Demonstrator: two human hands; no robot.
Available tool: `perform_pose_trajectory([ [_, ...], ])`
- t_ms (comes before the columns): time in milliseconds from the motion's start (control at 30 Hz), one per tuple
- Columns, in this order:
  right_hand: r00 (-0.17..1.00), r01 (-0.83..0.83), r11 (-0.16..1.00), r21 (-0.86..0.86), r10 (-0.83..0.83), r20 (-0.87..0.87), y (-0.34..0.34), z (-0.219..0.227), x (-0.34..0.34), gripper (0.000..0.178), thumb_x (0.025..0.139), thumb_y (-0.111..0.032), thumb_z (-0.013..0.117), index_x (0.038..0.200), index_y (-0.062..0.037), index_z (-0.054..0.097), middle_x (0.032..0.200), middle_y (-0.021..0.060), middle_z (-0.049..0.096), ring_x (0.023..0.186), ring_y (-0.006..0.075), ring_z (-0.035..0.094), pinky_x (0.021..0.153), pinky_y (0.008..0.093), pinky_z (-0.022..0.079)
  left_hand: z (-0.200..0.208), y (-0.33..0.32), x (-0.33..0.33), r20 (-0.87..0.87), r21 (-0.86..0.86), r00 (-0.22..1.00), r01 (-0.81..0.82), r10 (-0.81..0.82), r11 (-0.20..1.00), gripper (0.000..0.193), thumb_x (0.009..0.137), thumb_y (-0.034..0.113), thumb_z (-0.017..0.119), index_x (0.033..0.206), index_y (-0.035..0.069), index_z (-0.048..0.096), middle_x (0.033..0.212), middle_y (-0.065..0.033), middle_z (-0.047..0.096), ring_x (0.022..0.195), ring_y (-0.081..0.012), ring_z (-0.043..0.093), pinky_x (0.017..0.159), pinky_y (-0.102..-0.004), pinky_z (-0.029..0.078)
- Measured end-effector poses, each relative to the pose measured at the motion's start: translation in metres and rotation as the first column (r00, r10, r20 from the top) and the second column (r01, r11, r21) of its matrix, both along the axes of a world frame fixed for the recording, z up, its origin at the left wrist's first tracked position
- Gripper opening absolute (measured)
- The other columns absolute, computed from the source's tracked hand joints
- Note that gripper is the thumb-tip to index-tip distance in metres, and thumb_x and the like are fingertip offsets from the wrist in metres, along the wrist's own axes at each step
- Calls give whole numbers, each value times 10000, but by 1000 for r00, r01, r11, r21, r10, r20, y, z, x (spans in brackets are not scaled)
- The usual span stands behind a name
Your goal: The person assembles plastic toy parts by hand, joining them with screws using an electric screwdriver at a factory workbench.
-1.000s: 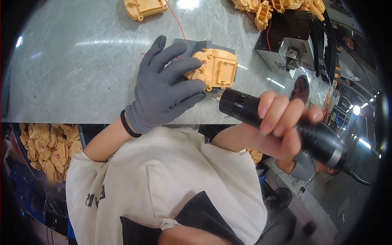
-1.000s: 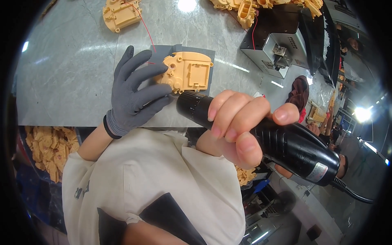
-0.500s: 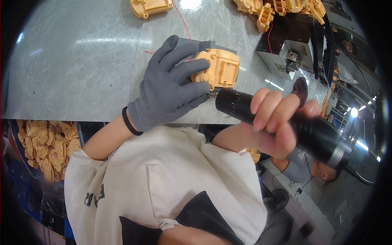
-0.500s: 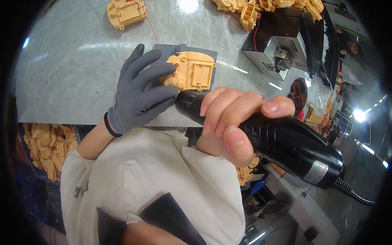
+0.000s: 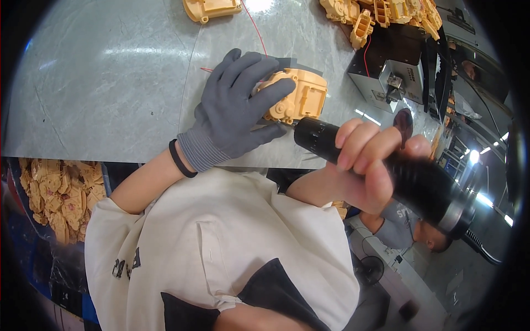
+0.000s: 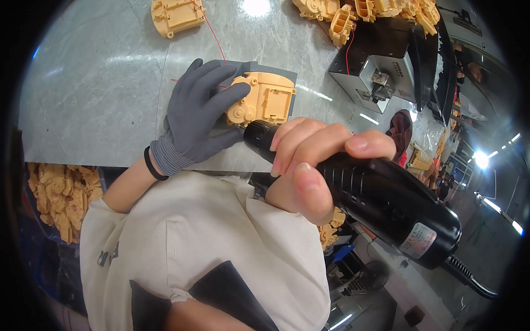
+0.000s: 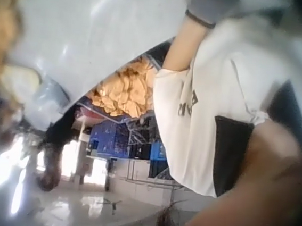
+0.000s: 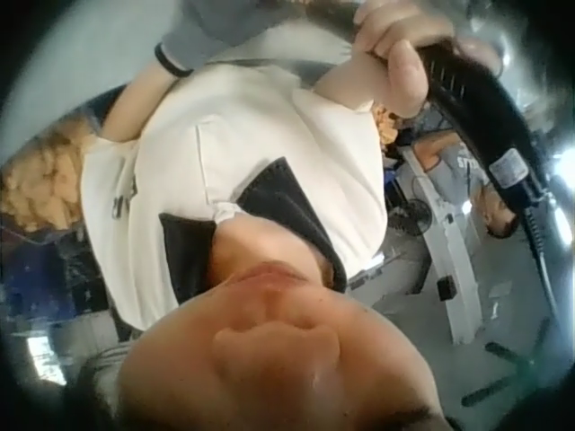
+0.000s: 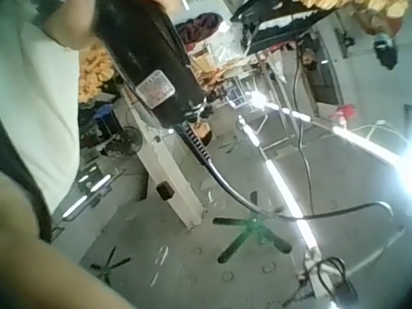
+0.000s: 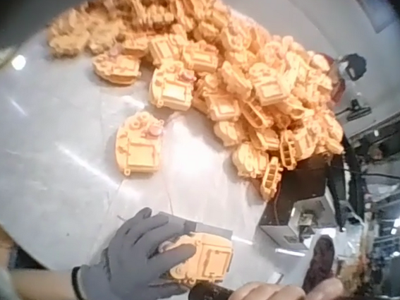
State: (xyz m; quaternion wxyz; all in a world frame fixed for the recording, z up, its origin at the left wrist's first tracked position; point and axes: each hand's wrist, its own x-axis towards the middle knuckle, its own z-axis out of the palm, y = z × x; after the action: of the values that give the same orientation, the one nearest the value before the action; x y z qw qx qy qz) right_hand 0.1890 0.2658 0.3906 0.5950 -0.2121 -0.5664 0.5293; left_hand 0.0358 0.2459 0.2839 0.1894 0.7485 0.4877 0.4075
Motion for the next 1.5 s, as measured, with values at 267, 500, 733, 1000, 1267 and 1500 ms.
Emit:
perform_pose_trajectory([
  [267, 1000, 16, 1000, -18, -17, -6, 1, -4, -3, 477, 714, 35, 534, 1124, -76, 316, 625, 92, 491, 477, 216, 498, 544, 364, 418, -1, 1, 1, 13, -14, 1000, 12, -12, 1000, 621, 583, 287, 724, 1153, 156, 513, 1217, -99, 461, 1129, -303, 433, 991, -476, 315],
  [500, 1000, 23, 999, -27, -23, -2, 2, -5, -1, 477, 711, 37, 533, 1123, -76, 322, 617, 91, 489, 473, 215, 495, 525, 365, 411, -2, 1, 2, 28, -14, 1000, 15, -14, 1000, 603, 578, 252, 724, 1141, 156, 531, 1212, -100, 468, 1127, -305, 435, 995, -469, 316],
  [733, 999, 30, 999, -35, -31, -12, 3, -6, -3, 469, 706, 36, 551, 1108, -72, 337, 606, 88, 488, 461, 213, 484, 519, 362, 414, -3, 0, 3, 28, -15, 1000, 9, -9, 1000, 610, 569, 239, 726, 1141, 153, 533, 1207, -101, 470, 1127, -312, 435, 993, -467, 317],
  [1000, 987, 157, 986, -57, -155, 34, 1, -9, -22, 424, 689, 20, 602, 1015, -84, 352, 562, 73, 481, 445, 203, 471, 486, 341, 405, -4, 4, 2, 65, 6, 998, 21, -22, 1000, 532, 601, 299, 745, 1084, 184, 553, 1127, -94, 473, 1085, -277, 436, 937, -451, 360],
  [1267, 997, 76, 996, -50, -75, 34, 3, -8, -10, 458, 704, 29, 582, 1075, -84, 339, 585, 81, 487, 460, 217, 486, 507, 362, 414, -6, 6, 2, 111, -13, 993, 41, -39, 999, 534, 583, 252, 730, 1081, 160, 561, 1127, -107, 484, 1067, -299, 457, 937, -451, 365],
  [1500, 999, -41, 999, -19, 40, -20, 4, -2, 1, 497, 726, 33, 562, 1139, -102, 321, 633, 88, 504, 499, 214, 510, 547, 372, 427, -8, 6, 1, 155, -30, 986, 73, -68, 997, 555, 555, 198, 721, 1084, 149, 562, 1126, -115, 493, 1057, -319, 476, 936, -446, 373],
])
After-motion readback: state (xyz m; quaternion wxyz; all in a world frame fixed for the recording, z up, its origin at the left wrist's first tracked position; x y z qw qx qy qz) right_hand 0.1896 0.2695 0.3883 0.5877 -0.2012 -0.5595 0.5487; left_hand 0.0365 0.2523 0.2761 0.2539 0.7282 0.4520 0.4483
